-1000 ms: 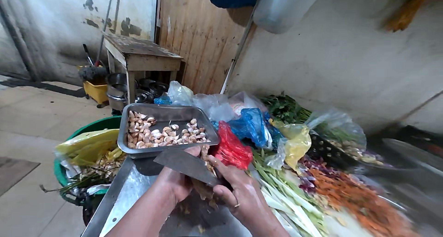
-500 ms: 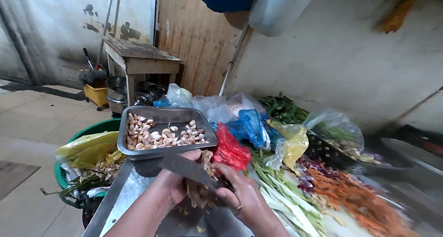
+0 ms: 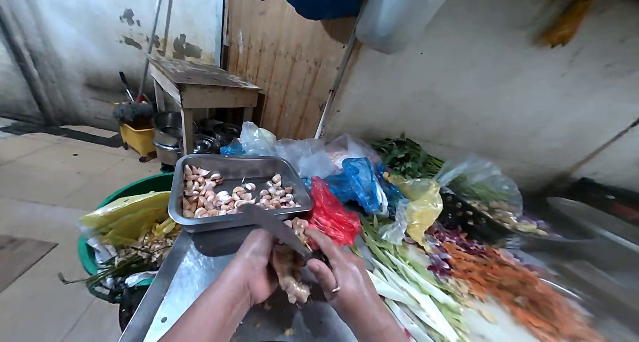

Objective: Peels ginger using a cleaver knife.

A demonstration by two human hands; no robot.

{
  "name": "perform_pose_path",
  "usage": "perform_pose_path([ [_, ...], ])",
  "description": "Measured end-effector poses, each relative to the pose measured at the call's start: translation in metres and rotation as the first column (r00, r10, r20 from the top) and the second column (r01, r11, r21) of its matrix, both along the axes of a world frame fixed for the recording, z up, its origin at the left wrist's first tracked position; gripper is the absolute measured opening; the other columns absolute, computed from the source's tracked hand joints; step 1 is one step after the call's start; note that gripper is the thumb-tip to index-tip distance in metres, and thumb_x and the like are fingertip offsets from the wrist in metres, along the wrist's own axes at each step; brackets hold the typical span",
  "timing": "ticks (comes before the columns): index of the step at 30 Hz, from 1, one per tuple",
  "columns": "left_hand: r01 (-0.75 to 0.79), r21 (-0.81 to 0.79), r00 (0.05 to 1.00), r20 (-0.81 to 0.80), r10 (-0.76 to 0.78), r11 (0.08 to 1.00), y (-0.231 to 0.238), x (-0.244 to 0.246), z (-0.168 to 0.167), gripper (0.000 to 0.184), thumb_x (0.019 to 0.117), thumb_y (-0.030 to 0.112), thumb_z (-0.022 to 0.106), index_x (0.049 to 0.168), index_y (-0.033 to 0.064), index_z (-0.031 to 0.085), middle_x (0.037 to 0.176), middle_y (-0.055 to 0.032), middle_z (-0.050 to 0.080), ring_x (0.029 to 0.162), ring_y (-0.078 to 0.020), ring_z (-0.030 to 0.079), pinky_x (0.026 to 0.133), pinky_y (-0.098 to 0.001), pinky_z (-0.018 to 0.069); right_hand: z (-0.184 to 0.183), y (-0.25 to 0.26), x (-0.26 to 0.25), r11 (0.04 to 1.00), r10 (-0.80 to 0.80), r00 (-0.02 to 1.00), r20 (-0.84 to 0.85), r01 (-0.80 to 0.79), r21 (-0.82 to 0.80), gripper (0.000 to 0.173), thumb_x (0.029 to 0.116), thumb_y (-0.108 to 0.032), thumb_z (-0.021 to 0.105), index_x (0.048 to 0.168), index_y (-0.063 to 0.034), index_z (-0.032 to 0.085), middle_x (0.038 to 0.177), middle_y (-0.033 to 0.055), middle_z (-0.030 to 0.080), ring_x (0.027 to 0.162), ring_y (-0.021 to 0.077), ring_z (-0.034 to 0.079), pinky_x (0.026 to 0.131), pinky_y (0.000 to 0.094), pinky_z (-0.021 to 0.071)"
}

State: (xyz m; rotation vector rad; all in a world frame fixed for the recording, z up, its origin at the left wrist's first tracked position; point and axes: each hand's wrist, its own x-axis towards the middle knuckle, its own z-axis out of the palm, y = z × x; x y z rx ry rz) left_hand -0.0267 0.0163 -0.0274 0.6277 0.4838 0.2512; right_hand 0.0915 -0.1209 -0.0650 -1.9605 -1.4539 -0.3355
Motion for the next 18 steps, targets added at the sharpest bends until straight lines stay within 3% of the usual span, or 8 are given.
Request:
perform_pose_path([
  [2, -0.050, -0.026, 0.998, 0.036, 0.051, 0.998, -0.005, 0.002, -0.002, 0.029, 0.1083, 0.020, 0.042, 0.102, 0.0021, 0.063, 0.084, -0.0148, 0.067, 0.071, -0.0226, 0.068, 0.061, -0.0361, 0.0588, -0.003, 0.003, 0.000, 0.999, 0.040, 0.987, -0.157, -0.035, 0.037, 0.083, 0.1002, -0.073, 0.025, 0.137, -0.0100, 0.065, 0.107, 0.0074, 0.076, 0.086, 0.0160, 0.073, 0.074, 0.0429, 0.0608],
  [5, -0.130, -0.031, 0.990, 0.048, 0.131, 0.991, -0.007, 0.004, -0.003, 0.037, 0.1105, 0.027, 0.040, 0.112, 0.0014, 0.066, 0.091, -0.0158, 0.069, 0.075, -0.0237, 0.069, 0.065, -0.0373, 0.0595, -0.004, 0.005, 0.003, 0.988, 0.102, 0.913, -0.394, -0.048, 0.145, 0.092, 0.0980, -0.076, 0.024, 0.133, -0.0030, 0.066, 0.082, 0.0018, 0.068, 0.060, 0.0061, 0.054, 0.057, 0.0275, 0.0503],
  [8, -0.246, -0.043, 0.966, 0.069, 0.249, 0.968, 0.000, 0.004, -0.004, 0.037, 0.1112, 0.027, 0.039, 0.120, 0.0001, 0.062, 0.101, -0.0192, 0.069, 0.082, -0.0281, 0.070, 0.072, -0.0400, 0.0598, -0.001, -0.001, 0.009, 0.985, 0.108, 0.859, -0.500, -0.022, 0.174, 0.100, 0.0922, -0.083, 0.025, 0.128, 0.0008, 0.066, 0.068, -0.0046, 0.058, 0.052, 0.0015, 0.047, 0.048, 0.0216, 0.0453],
  [11, -0.298, -0.075, 0.944, 0.123, 0.305, 0.952, 0.004, 0.003, -0.004, 0.031, 0.1101, 0.024, 0.043, 0.125, 0.0007, 0.057, 0.101, -0.0193, 0.067, 0.083, -0.0288, 0.070, 0.072, -0.0402, 0.0610, -0.001, -0.001, 0.007, 0.985, 0.108, 0.920, -0.376, -0.047, 0.168, 0.092, 0.0982, -0.076, 0.026, 0.131, 0.0003, 0.065, 0.072, -0.0007, 0.062, 0.055, 0.0048, 0.052, 0.050, 0.0243, 0.0486],
  [13, -0.334, -0.084, 0.928, 0.144, 0.343, 0.939, 0.001, 0.005, -0.003, 0.025, 0.1094, 0.020, 0.044, 0.123, 0.0019, 0.055, 0.095, -0.0172, 0.067, 0.078, -0.0255, 0.070, 0.069, -0.0374, 0.0612, 0.000, 0.001, -0.001, 0.986, 0.104, 0.966, -0.235, -0.070, 0.152, 0.083, 0.1024, -0.069, 0.029, 0.136, -0.0014, 0.064, 0.096, 0.0074, 0.075, 0.070, 0.0084, 0.065, 0.062, 0.0295, 0.0566],
  [15, -0.390, -0.093, 0.903, 0.153, 0.400, 0.916, -0.002, 0.009, -0.004, 0.022, 0.1081, 0.017, 0.044, 0.122, 0.0041, 0.056, 0.093, -0.0151, 0.069, 0.078, -0.0236, 0.070, 0.068, -0.0362, 0.0603, 0.001, 0.003, -0.012, 0.988, 0.125, 0.981, -0.149, -0.109, 0.110, 0.079, 0.1025, -0.067, 0.033, 0.140, -0.0033, 0.061, 0.111, 0.0114, 0.075, 0.089, 0.0133, 0.072, 0.078, 0.0364, 0.0608],
  [17, -0.421, -0.130, 0.881, 0.175, 0.439, 0.898, -0.001, 0.010, -0.010, 0.023, 0.1091, 0.018, 0.044, 0.123, 0.0036, 0.055, 0.096, -0.0172, 0.069, 0.083, -0.0283, 0.071, 0.072, -0.0422, 0.0614, 0.000, 0.006, -0.021, 0.990, 0.131, 0.987, -0.093, -0.125, 0.068, 0.079, 0.1007, -0.069, 0.036, 0.141, -0.0064, 0.062, 0.110, 0.0125, 0.076, 0.092, 0.0184, 0.074, 0.079, 0.0414, 0.0619],
  [18, -0.430, -0.163, 0.873, 0.176, 0.455, 0.888, -0.001, 0.010, -0.012, 0.025, 0.1090, 0.018, 0.045, 0.127, 0.0040, 0.054, 0.097, -0.0186, 0.068, 0.083, -0.0308, 0.072, 0.071, -0.0450, 0.0617, 0.000, 0.007, -0.024, 0.991, 0.126, 0.990, -0.061, -0.122, 0.057, 0.077, 0.1001, -0.069, 0.036, 0.141, -0.0093, 0.063, 0.104, 0.0125, 0.076, 0.087, 0.0202, 0.074, 0.074, 0.0425, 0.0619],
])
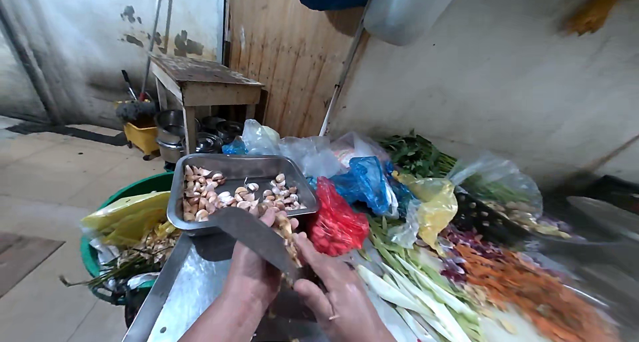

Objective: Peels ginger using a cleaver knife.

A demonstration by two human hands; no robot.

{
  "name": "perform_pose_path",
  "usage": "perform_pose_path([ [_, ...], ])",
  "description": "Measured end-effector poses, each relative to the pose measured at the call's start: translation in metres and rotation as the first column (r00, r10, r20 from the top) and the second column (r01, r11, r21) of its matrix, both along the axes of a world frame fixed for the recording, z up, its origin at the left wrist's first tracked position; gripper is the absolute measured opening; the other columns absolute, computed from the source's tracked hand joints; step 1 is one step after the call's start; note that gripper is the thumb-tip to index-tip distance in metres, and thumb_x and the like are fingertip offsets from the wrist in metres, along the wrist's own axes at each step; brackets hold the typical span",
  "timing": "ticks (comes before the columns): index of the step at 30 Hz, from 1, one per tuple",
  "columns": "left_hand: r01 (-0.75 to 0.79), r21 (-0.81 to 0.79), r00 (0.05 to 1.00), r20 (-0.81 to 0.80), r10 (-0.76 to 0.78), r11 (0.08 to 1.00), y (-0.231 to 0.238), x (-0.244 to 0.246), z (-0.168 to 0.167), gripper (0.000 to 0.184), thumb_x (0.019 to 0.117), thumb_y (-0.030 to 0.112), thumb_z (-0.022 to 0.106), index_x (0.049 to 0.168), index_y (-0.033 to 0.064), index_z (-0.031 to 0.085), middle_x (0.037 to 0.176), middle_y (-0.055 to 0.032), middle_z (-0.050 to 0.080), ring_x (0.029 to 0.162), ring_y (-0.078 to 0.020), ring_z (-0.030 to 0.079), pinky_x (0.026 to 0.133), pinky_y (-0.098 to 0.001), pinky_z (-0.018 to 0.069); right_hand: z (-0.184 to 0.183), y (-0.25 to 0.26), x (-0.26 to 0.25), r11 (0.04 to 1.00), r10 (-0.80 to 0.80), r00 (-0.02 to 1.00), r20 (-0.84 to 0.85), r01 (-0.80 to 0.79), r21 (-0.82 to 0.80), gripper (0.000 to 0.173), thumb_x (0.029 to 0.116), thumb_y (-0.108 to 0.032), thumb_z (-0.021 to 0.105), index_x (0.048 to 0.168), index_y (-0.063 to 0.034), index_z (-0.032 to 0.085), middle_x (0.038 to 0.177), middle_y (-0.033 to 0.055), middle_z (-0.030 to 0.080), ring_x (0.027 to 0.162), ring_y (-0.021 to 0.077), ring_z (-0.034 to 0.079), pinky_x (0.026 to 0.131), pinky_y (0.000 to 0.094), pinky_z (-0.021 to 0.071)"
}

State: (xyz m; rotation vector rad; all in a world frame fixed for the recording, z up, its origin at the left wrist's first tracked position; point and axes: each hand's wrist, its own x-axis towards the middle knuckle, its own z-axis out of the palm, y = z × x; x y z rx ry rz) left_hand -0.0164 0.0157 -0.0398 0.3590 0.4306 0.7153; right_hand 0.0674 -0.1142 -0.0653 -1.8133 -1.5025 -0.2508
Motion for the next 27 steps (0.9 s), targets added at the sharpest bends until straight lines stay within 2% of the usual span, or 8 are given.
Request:
perform_pose_path([
  [3, -0.026, -0.056, 0.999, 0.017, 0.027, 0.998, -0.001, -0.002, -0.001, 0.026, 0.1090, 0.020, 0.046, 0.131, 0.0060, 0.050, 0.094, -0.0194, 0.068, 0.079, -0.0327, 0.072, 0.066, -0.0447, 0.0626, -0.001, 0.001, -0.002, 1.000, 0.004, 0.999, 0.049, -0.002, -0.031, 0.074, 0.1003, -0.069, 0.036, 0.141, -0.0139, 0.064, 0.093, 0.0111, 0.074, 0.075, 0.0208, 0.071, 0.063, 0.0418, 0.0600],
  [9, -0.107, 0.072, 0.994, -0.028, 0.109, 0.992, -0.005, 0.002, -0.002, 0.030, 0.1104, 0.024, 0.044, 0.132, 0.0043, 0.051, 0.088, -0.0160, 0.067, 0.072, -0.0258, 0.071, 0.063, -0.0376, 0.0621, -0.003, 0.003, -0.007, 0.997, 0.030, 0.999, 0.019, -0.028, -0.067, 0.075, 0.1007, -0.069, 0.034, 0.142, -0.0131, 0.063, 0.096, 0.0137, 0.075, 0.078, 0.0233, 0.072, 0.065, 0.0436, 0.0604],
  [13, -0.143, 0.274, 0.975, -0.128, 0.184, 0.951, -0.008, 0.000, -0.004, 0.032, 0.1110, 0.025, 0.042, 0.128, 0.0032, 0.058, 0.094, -0.0131, 0.069, 0.082, -0.0197, 0.070, 0.072, -0.0332, 0.0597, -0.002, 0.002, -0.002, 0.994, 0.105, 0.992, -0.075, -0.105, 0.004, 0.085, 0.1014, -0.069, 0.030, 0.147, -0.0016, 0.054, 0.116, 0.0140, 0.074, 0.098, 0.0165, 0.073, 0.084, 0.0383, 0.0614],
  [14, -0.135, 0.333, 0.962, -0.182, 0.204, 0.933, -0.007, -0.002, -0.003, 0.033, 0.1113, 0.026, 0.040, 0.132, 0.0052, 0.056, 0.101, -0.0116, 0.067, 0.088, -0.0180, 0.068, 0.077, -0.0332, 0.0577, -0.002, 0.002, -0.001, 0.994, 0.108, 0.983, -0.147, -0.105, 0.024, 0.092, 0.1001, -0.071, 0.028, 0.148, 0.0042, 0.049, 0.110, 0.0125, 0.075, 0.090, 0.0127, 0.073, 0.079, 0.0350, 0.0616],
  [15, -0.129, 0.359, 0.950, -0.224, 0.219, 0.924, -0.007, -0.004, 0.000, 0.035, 0.1110, 0.028, 0.040, 0.136, 0.0076, 0.054, 0.107, -0.0101, 0.065, 0.094, -0.0169, 0.066, 0.081, -0.0335, 0.0555, -0.005, 0.005, 0.000, 0.993, 0.112, 0.963, -0.245, -0.100, 0.062, 0.099, 0.0980, -0.074, 0.027, 0.149, 0.0086, 0.044, 0.088, 0.0080, 0.071, 0.067, 0.0087, 0.064, 0.061, 0.0302, 0.0572],
  [17, -0.137, 0.328, 0.959, -0.192, 0.208, 0.935, -0.008, -0.005, 0.005, 0.035, 0.1110, 0.029, 0.040, 0.137, 0.0092, 0.052, 0.110, -0.0092, 0.065, 0.096, -0.0170, 0.067, 0.083, -0.0337, 0.0566, -0.006, 0.007, 0.004, 0.992, 0.124, 0.899, -0.420, -0.103, 0.073, 0.109, 0.0933, -0.081, 0.027, 0.152, 0.0106, 0.035, 0.066, 0.0005, 0.058, 0.048, 0.0058, 0.048, 0.043, 0.0269, 0.0474],
  [21, -0.040, 0.237, 0.995, -0.075, 0.059, 0.971, -0.014, -0.002, 0.009, 0.025, 0.1090, 0.014, 0.044, 0.133, 0.0083, 0.048, 0.103, -0.0111, 0.065, 0.082, -0.0185, 0.068, 0.072, -0.0323, 0.0598, -0.004, 0.002, 0.008, 0.992, 0.116, 0.845, -0.521, -0.075, 0.099, 0.107, 0.0913, -0.081, 0.030, 0.150, 0.0079, 0.042, 0.070, -0.0019, 0.060, 0.049, 0.0027, 0.049, 0.044, 0.0232, 0.0474],
  [27, 0.126, 0.070, 0.991, -0.061, -0.121, 0.990, -0.019, 0.001, 0.006, 0.029, 0.1064, 0.008, 0.048, 0.135, 0.0033, 0.052, 0.106, -0.0173, 0.067, 0.088, -0.0260, 0.070, 0.077, -0.0388, 0.0600, 0.001, -0.002, 0.018, 0.994, 0.046, 0.846, -0.532, 0.014, 0.107, 0.105, 0.0911, -0.083, 0.030, 0.144, 0.0055, 0.049, 0.071, -0.0039, 0.059, 0.050, 0.0017, 0.048, 0.045, 0.0216, 0.0462],
])
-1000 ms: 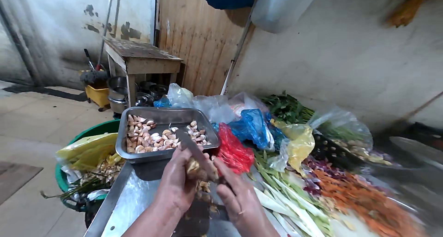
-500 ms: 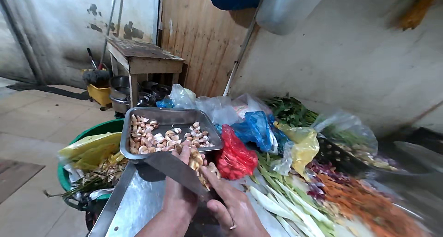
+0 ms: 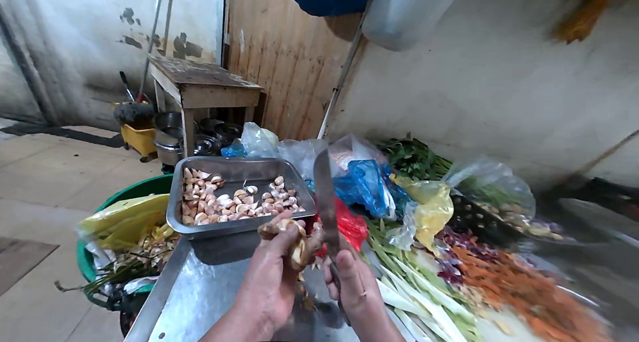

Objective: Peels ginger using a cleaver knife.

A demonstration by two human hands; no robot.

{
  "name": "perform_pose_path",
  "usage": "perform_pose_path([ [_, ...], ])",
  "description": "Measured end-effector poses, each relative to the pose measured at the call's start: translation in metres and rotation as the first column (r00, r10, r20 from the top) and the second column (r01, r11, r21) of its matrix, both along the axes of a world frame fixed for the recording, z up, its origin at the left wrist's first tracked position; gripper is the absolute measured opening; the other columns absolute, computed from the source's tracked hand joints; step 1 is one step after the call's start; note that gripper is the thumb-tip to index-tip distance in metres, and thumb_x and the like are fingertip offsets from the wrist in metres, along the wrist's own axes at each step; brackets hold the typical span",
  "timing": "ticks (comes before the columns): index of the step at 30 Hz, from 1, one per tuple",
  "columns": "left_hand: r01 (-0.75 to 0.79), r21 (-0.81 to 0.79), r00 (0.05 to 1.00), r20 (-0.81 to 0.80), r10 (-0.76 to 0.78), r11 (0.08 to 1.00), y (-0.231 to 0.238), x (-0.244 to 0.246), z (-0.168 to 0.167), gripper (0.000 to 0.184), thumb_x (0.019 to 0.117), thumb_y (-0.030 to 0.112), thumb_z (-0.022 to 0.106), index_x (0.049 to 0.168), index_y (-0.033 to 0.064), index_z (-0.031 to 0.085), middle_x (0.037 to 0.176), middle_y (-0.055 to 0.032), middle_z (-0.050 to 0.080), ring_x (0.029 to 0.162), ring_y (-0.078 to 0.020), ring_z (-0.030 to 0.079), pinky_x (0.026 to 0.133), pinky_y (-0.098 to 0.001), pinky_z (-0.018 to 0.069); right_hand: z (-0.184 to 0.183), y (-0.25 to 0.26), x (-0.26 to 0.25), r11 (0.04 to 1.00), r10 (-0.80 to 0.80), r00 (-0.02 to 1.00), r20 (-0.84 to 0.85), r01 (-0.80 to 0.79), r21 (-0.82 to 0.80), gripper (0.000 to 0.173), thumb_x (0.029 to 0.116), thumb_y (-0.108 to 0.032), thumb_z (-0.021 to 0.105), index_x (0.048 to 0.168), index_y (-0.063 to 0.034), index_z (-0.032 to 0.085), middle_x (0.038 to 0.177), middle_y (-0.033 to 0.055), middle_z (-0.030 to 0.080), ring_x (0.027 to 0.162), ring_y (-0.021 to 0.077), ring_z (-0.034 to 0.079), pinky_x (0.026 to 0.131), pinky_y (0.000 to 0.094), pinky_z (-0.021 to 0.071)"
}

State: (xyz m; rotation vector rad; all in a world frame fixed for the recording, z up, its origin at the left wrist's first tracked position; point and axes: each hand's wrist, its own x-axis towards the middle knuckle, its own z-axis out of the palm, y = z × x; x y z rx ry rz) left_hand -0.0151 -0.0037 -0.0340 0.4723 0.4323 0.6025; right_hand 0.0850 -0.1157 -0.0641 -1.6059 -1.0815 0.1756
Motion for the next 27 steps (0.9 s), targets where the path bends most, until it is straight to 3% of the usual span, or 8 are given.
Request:
perform_pose_path([
  [2, -0.026, -0.026, 1.000, -0.003, 0.026, 0.999, 0.001, 0.000, 0.001, 0.029, 0.1060, 0.007, 0.048, 0.135, 0.0022, 0.051, 0.101, -0.0196, 0.067, 0.085, -0.0290, 0.071, 0.075, -0.0418, 0.0624, -0.001, 0.002, 0.000, 1.000, 0.003, 0.993, 0.117, -0.004, 0.006, 0.094, 0.0967, -0.076, 0.030, 0.145, 0.0017, 0.052, 0.083, 0.0005, 0.067, 0.055, 0.0017, 0.050, 0.049, 0.0223, 0.0474],
  [3, -0.047, -0.029, 0.999, -0.006, 0.047, 0.998, 0.003, 0.000, 0.002, 0.026, 0.1061, 0.008, 0.048, 0.131, 0.0017, 0.051, 0.097, -0.0196, 0.067, 0.080, -0.0286, 0.071, 0.071, -0.0410, 0.0626, -0.002, 0.002, -0.002, 1.000, 0.014, 0.982, 0.186, -0.014, -0.003, 0.087, 0.0999, -0.072, 0.031, 0.146, -0.0011, 0.054, 0.100, 0.0043, 0.072, 0.062, 0.0014, 0.055, 0.056, 0.0228, 0.0509],
  [5, -0.102, -0.016, 0.995, 0.002, 0.102, 0.995, 0.006, 0.000, 0.002, 0.019, 0.1059, 0.008, 0.045, 0.121, 0.0021, 0.054, 0.088, -0.0167, 0.068, 0.073, -0.0245, 0.070, 0.064, -0.0374, 0.0611, -0.002, 0.001, -0.006, 0.999, 0.030, 0.939, 0.343, -0.013, -0.052, 0.077, 0.1034, -0.065, 0.031, 0.145, -0.0060, 0.057, 0.123, 0.0090, 0.073, 0.095, 0.0071, 0.071, 0.084, 0.0309, 0.0593],
  [6, -0.122, -0.004, 0.993, 0.006, 0.122, 0.993, 0.008, -0.001, 0.002, 0.017, 0.1062, 0.009, 0.045, 0.120, 0.0032, 0.054, 0.090, -0.0157, 0.068, 0.075, -0.0237, 0.070, 0.066, -0.0375, 0.0608, -0.003, 0.002, -0.008, 0.997, 0.034, 0.916, 0.401, -0.006, -0.071, 0.075, 0.1038, -0.065, 0.032, 0.145, -0.0077, 0.059, 0.123, 0.0107, 0.073, 0.103, 0.0131, 0.072, 0.089, 0.0375, 0.0598],
  [8, -0.140, -0.001, 0.989, 0.040, 0.140, 0.990, 0.013, -0.002, -0.001, 0.022, 0.1073, 0.011, 0.045, 0.125, 0.0033, 0.056, 0.101, -0.0181, 0.069, 0.084, -0.0274, 0.071, 0.075, -0.0427, 0.0607, -0.005, 0.003, -0.010, 0.996, 0.025, 0.889, 0.457, 0.019, -0.092, 0.074, 0.1032, -0.066, 0.032, 0.144, -0.0118, 0.060, 0.116, 0.0110, 0.075, 0.100, 0.0190, 0.073, 0.085, 0.0435, 0.0608],
  [12, -0.165, -0.006, 0.984, 0.072, 0.165, 0.986, 0.010, 0.000, -0.003, 0.019, 0.1063, 0.007, 0.045, 0.122, 0.0016, 0.054, 0.097, -0.0187, 0.070, 0.080, -0.0266, 0.072, 0.072, -0.0401, 0.0619, -0.006, 0.003, -0.008, 0.993, 0.011, 0.901, 0.433, 0.042, -0.113, 0.074, 0.1018, -0.069, 0.031, 0.143, -0.0159, 0.062, 0.107, 0.0096, 0.076, 0.092, 0.0181, 0.073, 0.079, 0.0431, 0.0606],
  [17, -0.170, -0.017, 0.984, 0.060, 0.170, 0.985, 0.012, -0.001, -0.004, 0.026, 0.1083, 0.010, 0.043, 0.132, 0.0034, 0.052, 0.109, -0.0201, 0.068, 0.093, -0.0311, 0.071, 0.081, -0.0463, 0.0605, -0.009, 0.004, -0.008, 0.990, 0.031, 0.870, 0.492, 0.043, -0.138, 0.074, 0.1020, -0.068, 0.031, 0.146, -0.0152, 0.060, 0.105, 0.0115, 0.076, 0.088, 0.0218, 0.074, 0.074, 0.0460, 0.0613],
  [27, -0.165, -0.065, 0.985, 0.032, 0.167, 0.984, 0.014, 0.000, -0.004, 0.026, 0.1079, 0.009, 0.045, 0.132, 0.0048, 0.053, 0.113, -0.0203, 0.068, 0.094, -0.0323, 0.071, 0.078, -0.0450, 0.0613, -0.008, 0.003, -0.009, 0.985, 0.084, 0.869, 0.488, 0.003, -0.175, 0.075, 0.1013, -0.069, 0.030, 0.145, -0.0161, 0.061, 0.100, 0.0116, 0.075, 0.083, 0.0215, 0.073, 0.071, 0.0449, 0.0606],
])
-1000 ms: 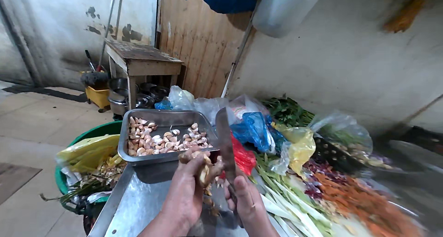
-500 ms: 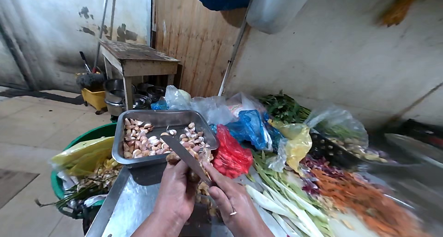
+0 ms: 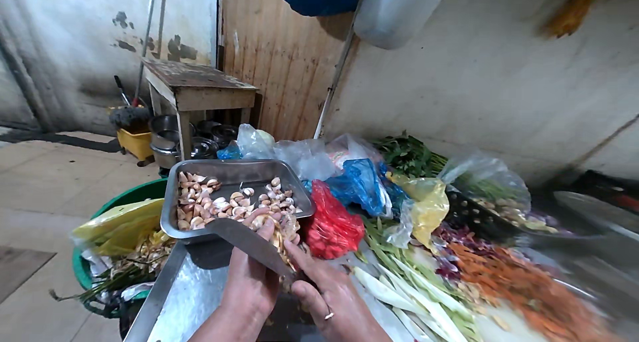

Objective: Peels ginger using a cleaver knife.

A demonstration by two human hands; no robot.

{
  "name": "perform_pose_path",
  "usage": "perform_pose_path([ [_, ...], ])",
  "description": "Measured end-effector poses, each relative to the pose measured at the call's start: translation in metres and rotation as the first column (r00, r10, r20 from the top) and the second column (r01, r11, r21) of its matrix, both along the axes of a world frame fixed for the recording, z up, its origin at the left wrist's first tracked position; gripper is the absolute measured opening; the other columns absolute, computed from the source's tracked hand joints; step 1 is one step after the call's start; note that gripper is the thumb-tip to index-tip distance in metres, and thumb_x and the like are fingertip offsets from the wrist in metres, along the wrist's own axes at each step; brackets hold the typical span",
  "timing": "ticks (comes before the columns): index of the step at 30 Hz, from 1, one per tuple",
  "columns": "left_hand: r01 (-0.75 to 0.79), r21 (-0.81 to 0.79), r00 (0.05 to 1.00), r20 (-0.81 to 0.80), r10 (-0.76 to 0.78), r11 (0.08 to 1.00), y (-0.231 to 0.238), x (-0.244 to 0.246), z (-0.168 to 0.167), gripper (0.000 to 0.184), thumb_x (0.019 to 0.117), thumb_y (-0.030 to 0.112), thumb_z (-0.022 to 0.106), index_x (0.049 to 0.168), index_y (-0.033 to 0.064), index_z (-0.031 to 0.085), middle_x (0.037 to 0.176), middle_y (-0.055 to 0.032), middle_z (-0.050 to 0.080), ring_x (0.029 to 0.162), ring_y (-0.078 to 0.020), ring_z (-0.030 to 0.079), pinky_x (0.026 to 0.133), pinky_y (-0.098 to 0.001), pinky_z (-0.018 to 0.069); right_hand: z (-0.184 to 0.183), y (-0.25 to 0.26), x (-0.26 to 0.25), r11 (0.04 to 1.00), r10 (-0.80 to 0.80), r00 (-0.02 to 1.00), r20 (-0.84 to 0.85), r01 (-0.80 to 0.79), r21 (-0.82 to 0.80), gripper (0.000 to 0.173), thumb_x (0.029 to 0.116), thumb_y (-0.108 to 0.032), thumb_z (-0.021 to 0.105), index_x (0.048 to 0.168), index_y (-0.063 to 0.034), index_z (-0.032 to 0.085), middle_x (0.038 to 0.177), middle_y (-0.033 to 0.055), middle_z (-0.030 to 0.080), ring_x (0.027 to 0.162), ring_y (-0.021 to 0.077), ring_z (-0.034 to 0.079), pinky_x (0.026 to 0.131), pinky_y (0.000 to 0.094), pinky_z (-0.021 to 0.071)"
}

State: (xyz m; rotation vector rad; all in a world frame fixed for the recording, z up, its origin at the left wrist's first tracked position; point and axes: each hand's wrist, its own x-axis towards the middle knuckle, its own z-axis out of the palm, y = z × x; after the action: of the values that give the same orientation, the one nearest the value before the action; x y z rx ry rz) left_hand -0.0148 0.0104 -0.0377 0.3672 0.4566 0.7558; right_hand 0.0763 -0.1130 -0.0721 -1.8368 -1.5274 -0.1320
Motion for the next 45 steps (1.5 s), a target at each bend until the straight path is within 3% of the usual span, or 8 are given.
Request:
perform_pose_path([
  [17, -0.062, 0.032, 0.997, -0.039, 0.063, 0.998, -0.005, 0.004, -0.002, 0.023, 0.1071, 0.008, 0.047, 0.127, -0.0014, 0.053, 0.101, -0.0209, 0.069, 0.085, -0.0295, 0.072, 0.074, -0.0416, 0.0618, 0.002, 0.003, -0.003, 0.995, -0.100, 0.995, -0.012, 0.100, 0.028, 0.076, 0.1000, -0.072, 0.030, 0.142, -0.0175, 0.063, 0.110, 0.0087, 0.076, 0.091, 0.0196, 0.074, 0.075, 0.0451, 0.0609],
  [20, -0.060, 0.089, 0.995, -0.075, 0.067, 0.994, -0.013, 0.004, -0.002, 0.014, 0.1062, 0.005, 0.047, 0.116, 0.0003, 0.054, 0.090, -0.0136, 0.069, 0.076, -0.0199, 0.071, 0.067, -0.0328, 0.0607, 0.006, 0.004, -0.003, 0.992, -0.124, 0.990, -0.066, 0.125, 0.009, 0.073, 0.1007, -0.069, 0.034, 0.140, -0.0155, 0.064, 0.110, 0.0089, 0.075, 0.091, 0.0196, 0.074, 0.076, 0.0466, 0.0608],
  [22, -0.049, 0.093, 0.991, -0.121, 0.060, 0.994, -0.018, 0.006, 0.001, 0.014, 0.1039, 0.002, 0.051, 0.118, -0.0002, 0.053, 0.087, -0.0133, 0.069, 0.071, -0.0185, 0.070, 0.063, -0.0307, 0.0606, 0.006, 0.004, 0.000, 0.990, -0.137, 0.986, -0.099, 0.138, 0.000, 0.074, 0.1004, -0.070, 0.034, 0.140, -0.0152, 0.064, 0.113, 0.0075, 0.075, 0.094, 0.0185, 0.073, 0.077, 0.0463, 0.0607],
  [27, -0.058, 0.134, 0.995, -0.069, 0.067, 0.989, -0.017, 0.004, 0.000, 0.012, 0.1057, 0.004, 0.047, 0.116, -0.0002, 0.053, 0.089, -0.0135, 0.070, 0.074, -0.0189, 0.071, 0.065, -0.0316, 0.0615, 0.006, 0.001, 0.006, 0.997, -0.074, 0.992, -0.100, 0.075, 0.008, 0.079, 0.0988, -0.073, 0.032, 0.144, -0.0152, 0.060, 0.118, 0.0078, 0.074, 0.096, 0.0176, 0.073, 0.078, 0.0457, 0.0603],
  [31, -0.045, 0.172, 0.998, -0.040, 0.053, 0.984, -0.009, 0.002, -0.002, 0.022, 0.1067, 0.007, 0.047, 0.126, -0.0007, 0.053, 0.098, -0.0167, 0.070, 0.082, -0.0225, 0.071, 0.072, -0.0359, 0.0610, 0.003, 0.000, 0.006, 0.999, 0.023, 0.997, -0.076, -0.020, 0.034, 0.077, 0.1006, -0.070, 0.032, 0.145, -0.0129, 0.059, 0.117, 0.0098, 0.075, 0.098, 0.0194, 0.074, 0.080, 0.0466, 0.0607],
  [34, -0.061, 0.124, 0.994, -0.084, 0.072, 0.990, -0.014, 0.003, 0.003, 0.014, 0.1050, 0.003, 0.048, 0.117, -0.0005, 0.055, 0.089, -0.0144, 0.071, 0.074, -0.0199, 0.072, 0.066, -0.0324, 0.0616, 0.004, 0.002, 0.006, 0.998, -0.055, 0.994, -0.096, 0.055, 0.005, 0.074, 0.1007, -0.070, 0.033, 0.147, -0.0178, 0.058, 0.119, 0.0075, 0.074, 0.100, 0.0180, 0.073, 0.083, 0.0460, 0.0604],
  [38, -0.057, 0.070, 0.992, -0.113, 0.065, 0.996, -0.017, 0.004, 0.005, 0.015, 0.1046, 0.001, 0.048, 0.119, 0.0002, 0.052, 0.090, -0.0153, 0.069, 0.074, -0.0212, 0.072, 0.065, -0.0335, 0.0619, 0.003, 0.002, 0.008, 0.988, -0.156, 0.988, -0.019, 0.156, -0.020, 0.078, 0.0984, -0.075, 0.030, 0.148, -0.0210, 0.058, 0.112, 0.0090, 0.075, 0.094, 0.0223, 0.074, 0.075, 0.0500, 0.0603],
  [45, -0.055, 0.178, 0.998, -0.026, 0.061, 0.982, -0.009, -0.001, -0.001, 0.020, 0.1048, 0.002, 0.048, 0.123, -0.0015, 0.055, 0.097, -0.0175, 0.069, 0.083, -0.0239, 0.072, 0.073, -0.0370, 0.0615, 0.005, -0.002, 0.007, 1.000, 0.015, 1.000, -0.009, -0.016, -0.024, 0.080, 0.1005, -0.072, 0.026, 0.148, -0.0143, 0.057, 0.116, 0.0111, 0.075, 0.099, 0.0217, 0.074, 0.082, 0.0479, 0.0606],
])
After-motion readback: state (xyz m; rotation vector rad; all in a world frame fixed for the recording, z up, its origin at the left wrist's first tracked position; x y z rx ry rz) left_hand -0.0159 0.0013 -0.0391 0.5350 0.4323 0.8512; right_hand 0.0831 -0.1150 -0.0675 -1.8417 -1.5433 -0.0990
